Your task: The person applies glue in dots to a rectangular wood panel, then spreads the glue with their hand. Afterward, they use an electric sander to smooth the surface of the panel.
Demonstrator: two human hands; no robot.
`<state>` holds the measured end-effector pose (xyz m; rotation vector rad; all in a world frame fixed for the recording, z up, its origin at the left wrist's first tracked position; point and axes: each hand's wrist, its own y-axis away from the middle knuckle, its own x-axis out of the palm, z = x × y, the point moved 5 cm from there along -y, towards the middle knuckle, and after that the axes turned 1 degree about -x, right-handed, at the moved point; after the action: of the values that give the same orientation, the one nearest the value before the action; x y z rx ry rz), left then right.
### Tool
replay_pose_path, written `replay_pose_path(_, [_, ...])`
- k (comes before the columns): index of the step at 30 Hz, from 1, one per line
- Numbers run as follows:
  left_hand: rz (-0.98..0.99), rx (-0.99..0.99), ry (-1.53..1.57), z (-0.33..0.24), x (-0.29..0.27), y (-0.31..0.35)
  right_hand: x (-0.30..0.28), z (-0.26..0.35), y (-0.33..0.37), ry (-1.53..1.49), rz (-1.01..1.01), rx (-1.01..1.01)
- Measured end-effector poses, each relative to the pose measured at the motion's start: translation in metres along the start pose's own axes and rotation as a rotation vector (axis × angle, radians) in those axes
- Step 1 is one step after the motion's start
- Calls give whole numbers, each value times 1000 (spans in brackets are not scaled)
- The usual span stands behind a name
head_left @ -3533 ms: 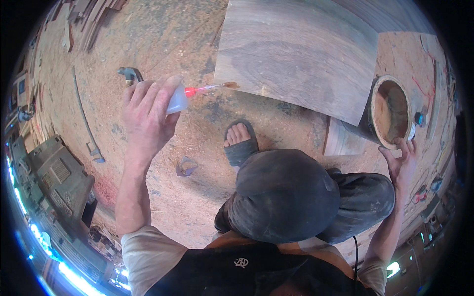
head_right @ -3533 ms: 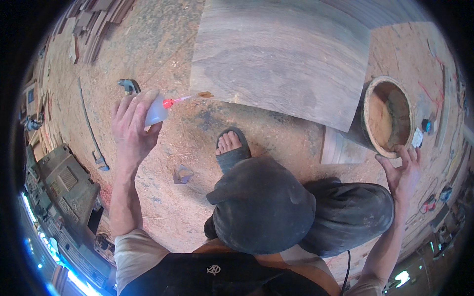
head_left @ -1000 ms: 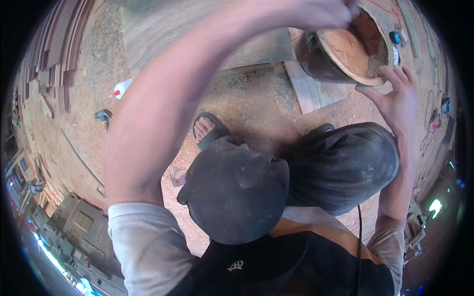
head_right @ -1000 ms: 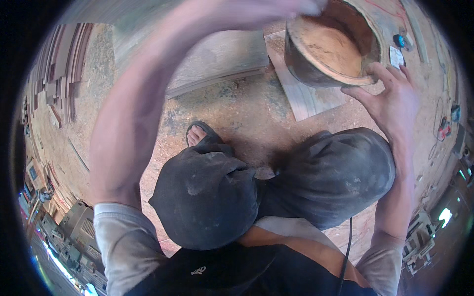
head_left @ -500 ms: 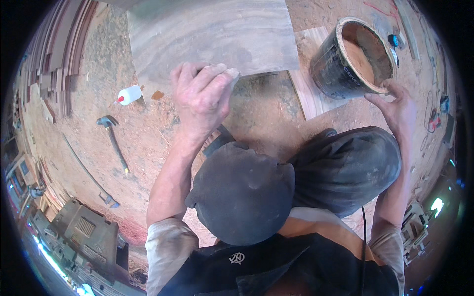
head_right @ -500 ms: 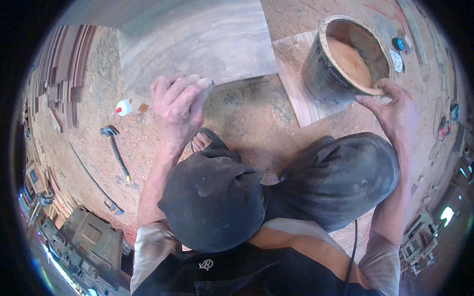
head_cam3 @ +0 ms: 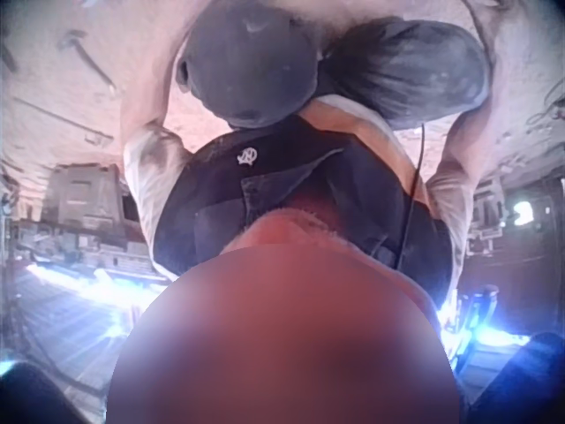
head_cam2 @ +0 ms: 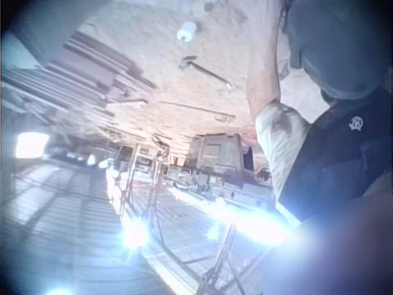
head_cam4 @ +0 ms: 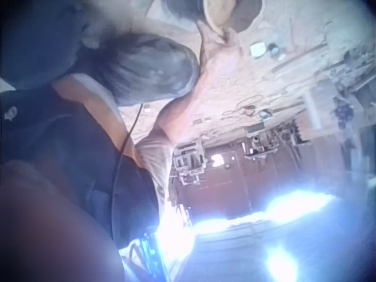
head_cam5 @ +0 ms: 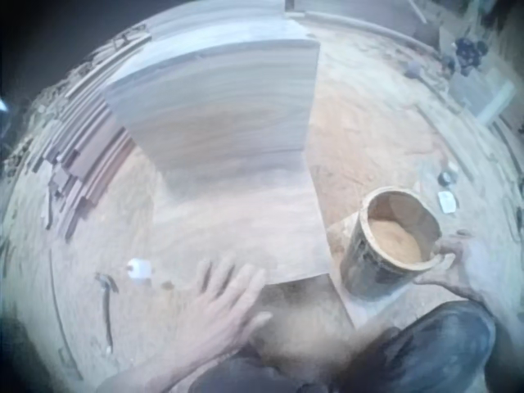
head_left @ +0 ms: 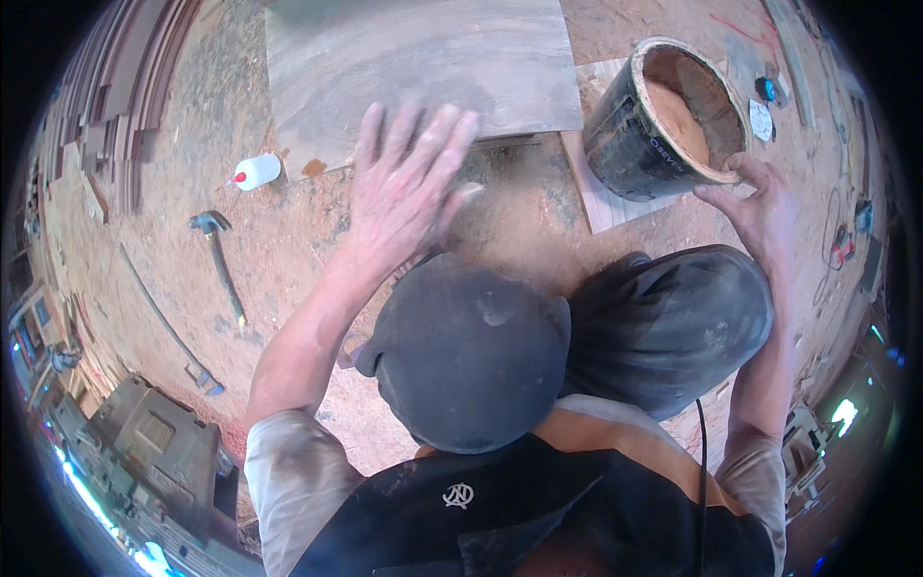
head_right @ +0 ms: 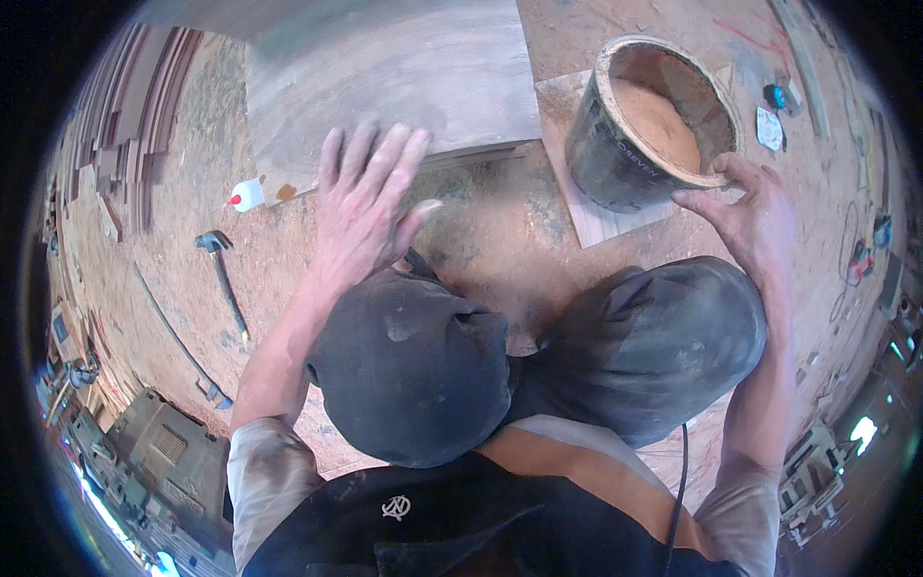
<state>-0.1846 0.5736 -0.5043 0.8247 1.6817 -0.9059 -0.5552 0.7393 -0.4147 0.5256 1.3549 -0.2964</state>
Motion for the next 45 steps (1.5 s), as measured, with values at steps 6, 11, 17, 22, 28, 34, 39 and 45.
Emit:
replay_pose_path(6, [-22,-81,-120,16,-3,44,-3,-3,3,7,-14,-34])
replay_pose_path(11, [1,-1082,376,103,12,170,-1,-7,5,17,23,4])
replay_pose_path(17, [-480,-1228,452,226,67,213,-1,1,1,54,50,-10])
replay_pose_path(22, [-624,-1119,703,277,102,201,-2,8,0,32,89,14])
replay_pose_path(28, [-556,-1253,355,273,52,177,0,9,-2,62,100,20])
replay_pose_path(34, [-460,-849,366,159,-60,131,3,13,-7,107,102,-71])
replay_pose_path(39, [-112,-367,59,71,-83,82,3,15,-8,85,67,-105])
replay_pose_path(45, [-8,-223,-78,49,-79,56,6,10,-6,56,75,-151])
